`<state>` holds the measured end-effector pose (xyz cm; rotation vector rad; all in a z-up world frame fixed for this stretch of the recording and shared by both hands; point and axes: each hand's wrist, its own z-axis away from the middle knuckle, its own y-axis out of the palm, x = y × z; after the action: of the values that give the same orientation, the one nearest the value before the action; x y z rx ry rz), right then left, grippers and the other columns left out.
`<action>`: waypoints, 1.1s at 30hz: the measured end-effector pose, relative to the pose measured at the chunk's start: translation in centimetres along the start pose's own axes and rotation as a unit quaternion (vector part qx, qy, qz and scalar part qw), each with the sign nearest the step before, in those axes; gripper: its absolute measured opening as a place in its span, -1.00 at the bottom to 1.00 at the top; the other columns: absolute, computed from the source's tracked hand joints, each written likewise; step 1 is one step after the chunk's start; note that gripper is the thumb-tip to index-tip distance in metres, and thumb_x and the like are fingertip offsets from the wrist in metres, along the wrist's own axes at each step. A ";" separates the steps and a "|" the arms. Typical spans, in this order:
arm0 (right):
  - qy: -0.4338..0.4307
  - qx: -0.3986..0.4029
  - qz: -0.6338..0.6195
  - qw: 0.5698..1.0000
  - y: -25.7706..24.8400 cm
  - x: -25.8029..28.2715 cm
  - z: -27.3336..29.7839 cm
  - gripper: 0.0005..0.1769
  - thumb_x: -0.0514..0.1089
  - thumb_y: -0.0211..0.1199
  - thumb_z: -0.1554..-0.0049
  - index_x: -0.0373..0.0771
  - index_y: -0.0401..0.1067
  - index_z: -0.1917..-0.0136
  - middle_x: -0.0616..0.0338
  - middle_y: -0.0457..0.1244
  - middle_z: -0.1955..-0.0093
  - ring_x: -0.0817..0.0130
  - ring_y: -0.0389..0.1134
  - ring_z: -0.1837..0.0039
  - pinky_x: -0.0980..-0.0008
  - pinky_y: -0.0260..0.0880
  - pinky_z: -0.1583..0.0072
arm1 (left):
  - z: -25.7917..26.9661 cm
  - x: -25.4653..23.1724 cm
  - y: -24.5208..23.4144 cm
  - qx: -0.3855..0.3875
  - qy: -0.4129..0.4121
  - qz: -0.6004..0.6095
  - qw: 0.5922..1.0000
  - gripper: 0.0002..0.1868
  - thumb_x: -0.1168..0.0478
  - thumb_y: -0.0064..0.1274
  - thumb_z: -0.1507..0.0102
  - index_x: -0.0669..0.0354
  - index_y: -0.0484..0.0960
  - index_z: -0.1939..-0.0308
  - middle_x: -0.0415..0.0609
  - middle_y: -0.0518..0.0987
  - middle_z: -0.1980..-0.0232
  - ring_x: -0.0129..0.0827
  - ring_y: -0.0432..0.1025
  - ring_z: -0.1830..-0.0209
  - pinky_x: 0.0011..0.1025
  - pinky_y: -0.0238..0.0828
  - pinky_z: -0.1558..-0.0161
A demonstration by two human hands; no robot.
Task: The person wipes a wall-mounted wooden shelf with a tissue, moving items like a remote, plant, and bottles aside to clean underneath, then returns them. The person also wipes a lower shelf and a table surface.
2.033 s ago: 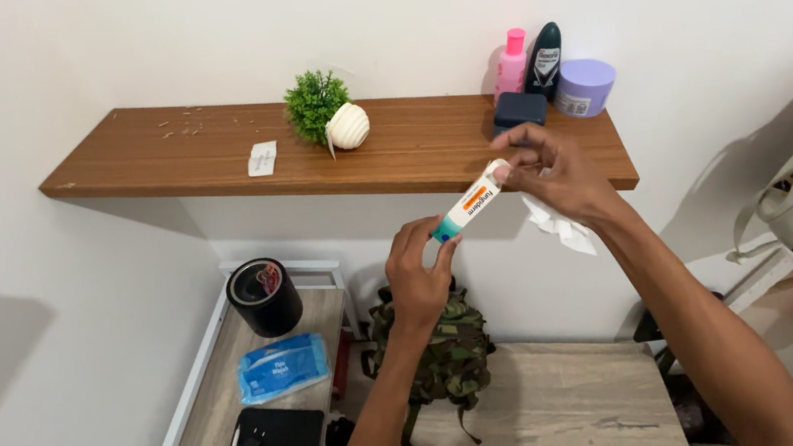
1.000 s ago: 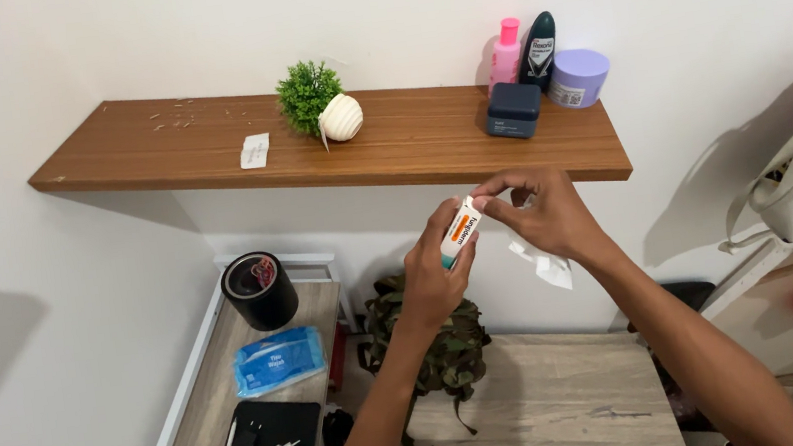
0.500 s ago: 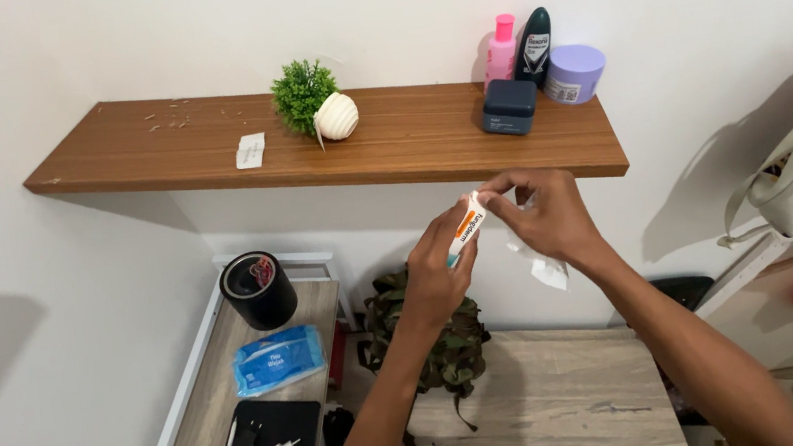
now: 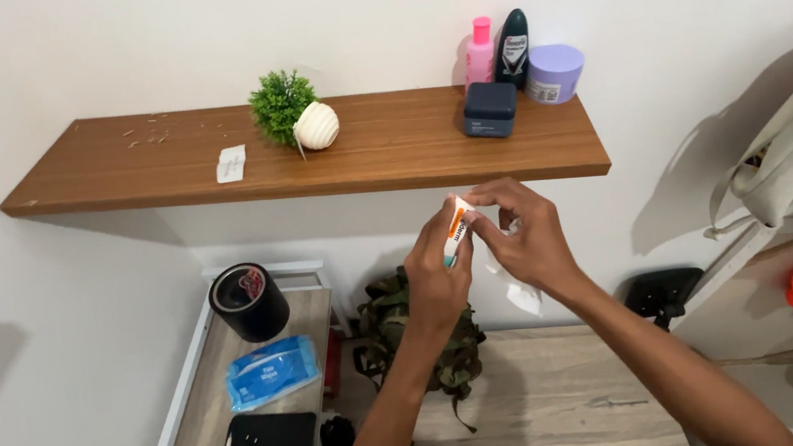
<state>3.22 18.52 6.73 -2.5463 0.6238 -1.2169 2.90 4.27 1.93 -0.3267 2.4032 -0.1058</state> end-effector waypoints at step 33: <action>0.066 -0.049 0.265 0.961 -9.9 -12.0 -14.7 -0.50 0.20 0.32 -0.27 -0.33 0.58 0.10 -0.03 0.44 0.15 0.14 0.47 0.13 0.23 0.43 0.02 | -12.2 5.0 8.4 0.091 -0.073 -0.261 0.958 -0.35 0.06 0.26 -0.21 0.06 0.45 -0.35 0.07 0.49 -0.15 0.01 0.37 -0.19 0.01 0.24 -0.17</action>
<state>-12.34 32.32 11.63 -2.1593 1.3217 -1.1760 -10.42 10.87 6.53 -0.8448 2.0884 -0.5198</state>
